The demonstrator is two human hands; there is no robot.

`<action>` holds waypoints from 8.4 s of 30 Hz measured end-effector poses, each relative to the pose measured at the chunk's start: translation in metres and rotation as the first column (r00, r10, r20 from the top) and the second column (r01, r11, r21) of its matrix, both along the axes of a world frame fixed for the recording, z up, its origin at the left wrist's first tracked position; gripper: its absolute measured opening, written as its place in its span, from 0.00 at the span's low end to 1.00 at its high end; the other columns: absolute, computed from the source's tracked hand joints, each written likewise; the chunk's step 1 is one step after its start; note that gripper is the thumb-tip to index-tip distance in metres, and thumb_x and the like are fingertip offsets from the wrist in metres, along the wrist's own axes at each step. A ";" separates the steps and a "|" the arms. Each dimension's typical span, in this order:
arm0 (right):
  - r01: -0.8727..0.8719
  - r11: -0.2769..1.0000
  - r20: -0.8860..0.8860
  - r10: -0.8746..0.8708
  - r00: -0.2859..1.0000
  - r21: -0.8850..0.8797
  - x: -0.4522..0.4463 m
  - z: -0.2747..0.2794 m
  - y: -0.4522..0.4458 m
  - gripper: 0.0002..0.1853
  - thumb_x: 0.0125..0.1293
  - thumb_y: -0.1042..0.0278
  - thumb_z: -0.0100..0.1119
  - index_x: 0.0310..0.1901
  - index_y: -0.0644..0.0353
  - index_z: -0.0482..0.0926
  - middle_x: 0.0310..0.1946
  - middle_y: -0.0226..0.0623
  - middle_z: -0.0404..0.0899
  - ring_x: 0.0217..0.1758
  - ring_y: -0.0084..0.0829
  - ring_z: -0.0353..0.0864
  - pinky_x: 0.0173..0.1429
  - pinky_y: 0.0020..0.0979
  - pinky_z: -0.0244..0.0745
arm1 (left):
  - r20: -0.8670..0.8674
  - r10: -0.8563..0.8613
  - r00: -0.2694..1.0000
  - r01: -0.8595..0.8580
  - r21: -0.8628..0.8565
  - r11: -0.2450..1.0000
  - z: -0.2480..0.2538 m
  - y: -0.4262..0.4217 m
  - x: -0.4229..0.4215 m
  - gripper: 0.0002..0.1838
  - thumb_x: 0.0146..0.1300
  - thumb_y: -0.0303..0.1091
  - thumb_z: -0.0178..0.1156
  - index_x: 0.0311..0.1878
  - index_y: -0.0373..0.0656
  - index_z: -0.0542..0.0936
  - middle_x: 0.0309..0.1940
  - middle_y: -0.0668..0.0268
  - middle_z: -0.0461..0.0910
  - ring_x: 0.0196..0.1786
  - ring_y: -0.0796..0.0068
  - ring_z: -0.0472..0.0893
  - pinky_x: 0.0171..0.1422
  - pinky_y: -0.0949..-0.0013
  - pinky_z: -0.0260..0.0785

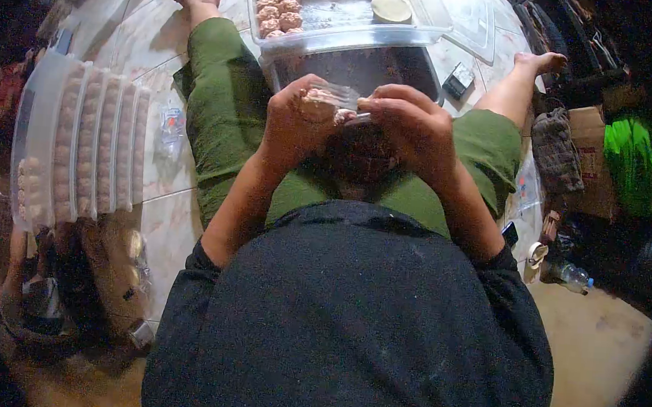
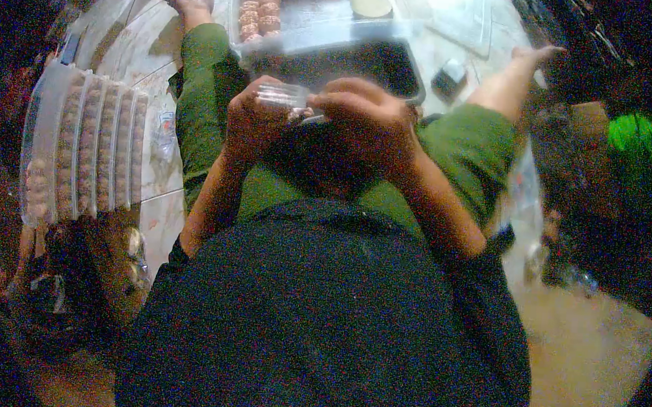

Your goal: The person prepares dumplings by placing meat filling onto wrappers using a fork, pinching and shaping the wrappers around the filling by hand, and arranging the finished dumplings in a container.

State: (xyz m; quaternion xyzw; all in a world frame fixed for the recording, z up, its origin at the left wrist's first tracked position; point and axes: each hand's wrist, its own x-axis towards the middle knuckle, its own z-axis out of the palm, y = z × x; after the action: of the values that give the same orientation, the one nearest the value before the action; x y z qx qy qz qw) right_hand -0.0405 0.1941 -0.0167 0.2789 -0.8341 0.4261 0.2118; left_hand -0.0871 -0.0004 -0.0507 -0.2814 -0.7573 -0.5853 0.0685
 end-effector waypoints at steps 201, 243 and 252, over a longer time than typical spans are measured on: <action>0.354 0.792 0.165 -0.487 0.857 0.497 -0.261 -0.087 0.127 0.05 0.53 0.72 0.58 0.31 0.53 0.82 0.29 0.42 0.81 0.32 0.36 0.82 0.37 0.32 0.75 | 0.355 -0.129 0.926 0.173 -0.094 0.980 -0.085 0.022 -0.067 0.11 0.50 0.28 0.63 0.39 0.41 0.77 0.40 0.60 0.76 0.44 0.64 0.77 0.49 0.68 0.69; -0.255 0.961 0.574 0.152 0.805 0.103 -0.127 -0.012 0.014 0.11 0.57 0.77 0.58 0.41 0.64 0.70 0.33 0.30 0.74 0.37 0.18 0.73 0.42 0.22 0.71 | 0.467 -0.738 0.487 0.129 0.798 0.589 -0.071 -0.006 -0.066 0.42 0.51 0.41 0.67 0.64 0.41 0.54 0.54 0.54 0.68 0.56 0.64 0.70 0.60 0.65 0.63; -0.023 0.980 0.269 -0.031 0.962 0.197 -0.110 -0.060 0.014 0.06 0.60 0.70 0.57 0.36 0.62 0.76 0.33 0.34 0.77 0.33 0.24 0.75 0.37 0.24 0.73 | 0.668 -0.458 0.586 0.063 0.526 0.848 -0.071 -0.015 -0.068 0.20 0.56 0.21 0.48 0.54 0.33 0.70 0.48 0.59 0.75 0.49 0.71 0.76 0.53 0.70 0.68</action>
State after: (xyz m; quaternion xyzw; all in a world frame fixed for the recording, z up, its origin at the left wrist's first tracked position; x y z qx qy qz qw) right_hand -0.1510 0.2082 -0.0769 0.2359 -0.8941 0.3748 0.0677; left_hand -0.1548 -0.0150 -0.1217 -0.0901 -0.5034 -0.8091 -0.2897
